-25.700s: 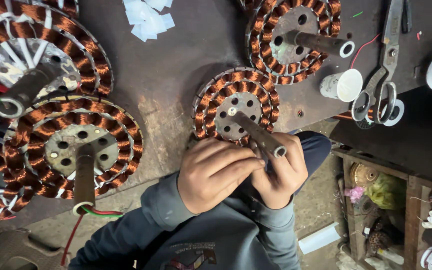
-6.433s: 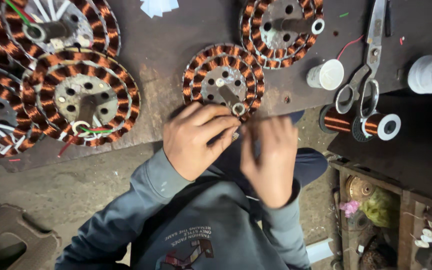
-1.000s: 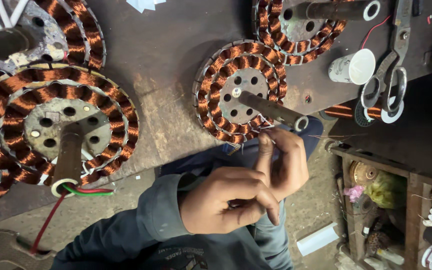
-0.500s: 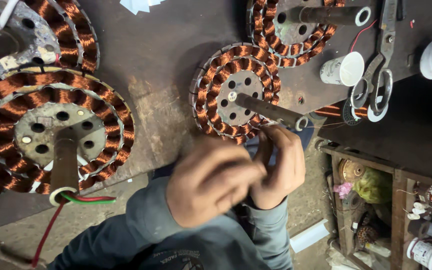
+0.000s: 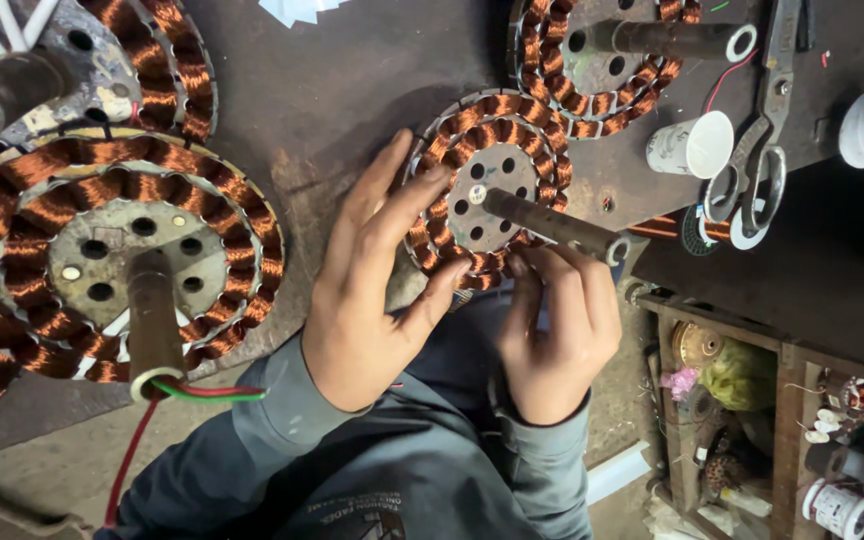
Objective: The person secures copper windings on a motor stator using white insulating tape and a metal rod. They wrap the tape around the windings, use the rod to press the tape into place, and trim excess tape with shears. The process is repeated for multiple stators on the workbench.
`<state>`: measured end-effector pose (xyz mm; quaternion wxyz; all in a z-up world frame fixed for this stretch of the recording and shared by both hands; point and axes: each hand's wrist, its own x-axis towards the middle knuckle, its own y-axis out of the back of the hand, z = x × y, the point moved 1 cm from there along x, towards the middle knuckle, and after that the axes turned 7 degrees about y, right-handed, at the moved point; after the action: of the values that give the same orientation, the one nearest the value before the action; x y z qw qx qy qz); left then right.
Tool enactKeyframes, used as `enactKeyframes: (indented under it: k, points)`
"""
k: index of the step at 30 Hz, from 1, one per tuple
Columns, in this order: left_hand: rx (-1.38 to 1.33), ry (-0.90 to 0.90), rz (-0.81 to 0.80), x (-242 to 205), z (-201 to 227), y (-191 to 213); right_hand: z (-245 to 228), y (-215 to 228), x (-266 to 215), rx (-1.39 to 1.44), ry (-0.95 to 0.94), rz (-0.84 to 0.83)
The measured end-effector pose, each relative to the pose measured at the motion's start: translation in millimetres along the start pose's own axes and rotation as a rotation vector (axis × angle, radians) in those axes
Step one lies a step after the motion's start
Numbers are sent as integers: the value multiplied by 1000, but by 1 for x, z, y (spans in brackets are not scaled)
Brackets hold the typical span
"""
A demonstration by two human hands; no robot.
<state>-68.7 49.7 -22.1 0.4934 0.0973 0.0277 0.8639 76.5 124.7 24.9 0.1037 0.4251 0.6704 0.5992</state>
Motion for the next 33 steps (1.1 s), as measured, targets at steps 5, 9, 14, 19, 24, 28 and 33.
enactKeyframes:
  k: [5, 9, 14, 19, 24, 28, 33]
  points:
    - [12, -15, 0, 0, 0, 0, 3, 10, -2, 218, -136, 11]
    - [17, 6, -8, -1, 1, 0, 6, 9, -6, 221, -120, 11]
    - [46, 1, 13, 0, 3, 0, 7, 9, 0, 206, -40, -9]
    - [89, -17, 38, -2, 4, -2, 14, 17, -1, 276, -87, -52]
    - [108, -31, 58, -1, 6, -3, 17, 15, -5, 393, -103, 30]
    - [28, 2, 36, -8, 4, -6, 20, 11, -14, 489, -135, 69]
    - [-178, 4, -12, -9, -2, -11, 20, 8, -38, 663, -208, 152]
